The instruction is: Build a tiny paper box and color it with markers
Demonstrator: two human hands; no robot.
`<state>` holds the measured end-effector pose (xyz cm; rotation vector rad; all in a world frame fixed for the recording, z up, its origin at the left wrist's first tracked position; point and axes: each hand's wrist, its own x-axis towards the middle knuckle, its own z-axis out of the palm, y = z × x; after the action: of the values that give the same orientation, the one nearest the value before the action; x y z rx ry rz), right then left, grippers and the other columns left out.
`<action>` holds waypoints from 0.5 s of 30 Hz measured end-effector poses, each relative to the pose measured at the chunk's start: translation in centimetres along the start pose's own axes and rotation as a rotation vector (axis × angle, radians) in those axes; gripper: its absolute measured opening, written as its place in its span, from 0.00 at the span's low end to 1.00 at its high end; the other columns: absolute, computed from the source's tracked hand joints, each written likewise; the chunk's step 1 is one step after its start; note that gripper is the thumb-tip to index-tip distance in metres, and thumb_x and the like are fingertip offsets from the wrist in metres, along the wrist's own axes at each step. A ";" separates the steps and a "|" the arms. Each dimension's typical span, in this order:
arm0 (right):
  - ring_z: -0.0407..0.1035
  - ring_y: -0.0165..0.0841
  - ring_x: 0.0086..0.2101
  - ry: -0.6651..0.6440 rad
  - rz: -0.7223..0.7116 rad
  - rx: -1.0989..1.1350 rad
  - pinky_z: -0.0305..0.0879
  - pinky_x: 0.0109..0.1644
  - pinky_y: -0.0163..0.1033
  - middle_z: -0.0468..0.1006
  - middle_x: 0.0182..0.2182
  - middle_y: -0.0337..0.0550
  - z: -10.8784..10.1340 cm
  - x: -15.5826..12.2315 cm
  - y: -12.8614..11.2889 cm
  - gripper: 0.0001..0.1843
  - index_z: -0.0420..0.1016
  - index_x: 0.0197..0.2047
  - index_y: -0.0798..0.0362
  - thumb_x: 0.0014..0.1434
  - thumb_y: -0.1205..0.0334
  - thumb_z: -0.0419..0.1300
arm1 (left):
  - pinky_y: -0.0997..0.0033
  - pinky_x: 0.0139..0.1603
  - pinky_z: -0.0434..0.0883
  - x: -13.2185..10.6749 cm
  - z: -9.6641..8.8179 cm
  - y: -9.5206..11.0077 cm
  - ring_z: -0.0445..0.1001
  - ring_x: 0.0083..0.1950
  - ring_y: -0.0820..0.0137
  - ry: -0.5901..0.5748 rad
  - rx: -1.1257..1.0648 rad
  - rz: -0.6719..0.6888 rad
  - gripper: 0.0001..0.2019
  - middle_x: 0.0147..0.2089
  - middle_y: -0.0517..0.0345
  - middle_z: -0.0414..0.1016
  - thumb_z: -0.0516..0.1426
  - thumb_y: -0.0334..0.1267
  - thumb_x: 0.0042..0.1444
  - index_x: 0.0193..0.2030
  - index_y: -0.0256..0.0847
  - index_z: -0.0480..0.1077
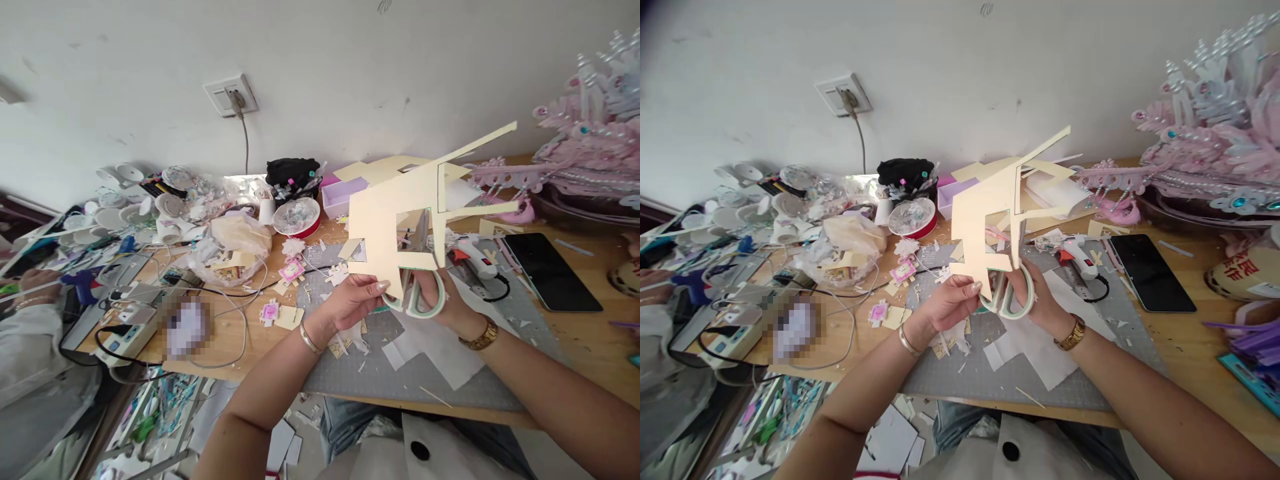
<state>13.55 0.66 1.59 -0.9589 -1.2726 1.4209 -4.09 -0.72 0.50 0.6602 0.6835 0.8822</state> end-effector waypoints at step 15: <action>0.75 0.44 0.49 -0.355 0.255 0.342 0.72 0.51 0.48 0.84 0.45 0.44 -1.7 0.8 -1.2 0.16 0.79 0.48 0.43 0.57 0.49 0.64 | 0.71 0.36 0.70 -0.4 0.5 1.2 0.74 0.29 0.74 0.096 -0.055 0.047 0.19 0.28 0.57 0.80 0.78 0.42 0.29 0.28 0.36 0.80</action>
<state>15.21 1.80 2.59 -0.6696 -1.1283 2.0014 -4.45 -0.59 1.79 0.5894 0.7290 0.9778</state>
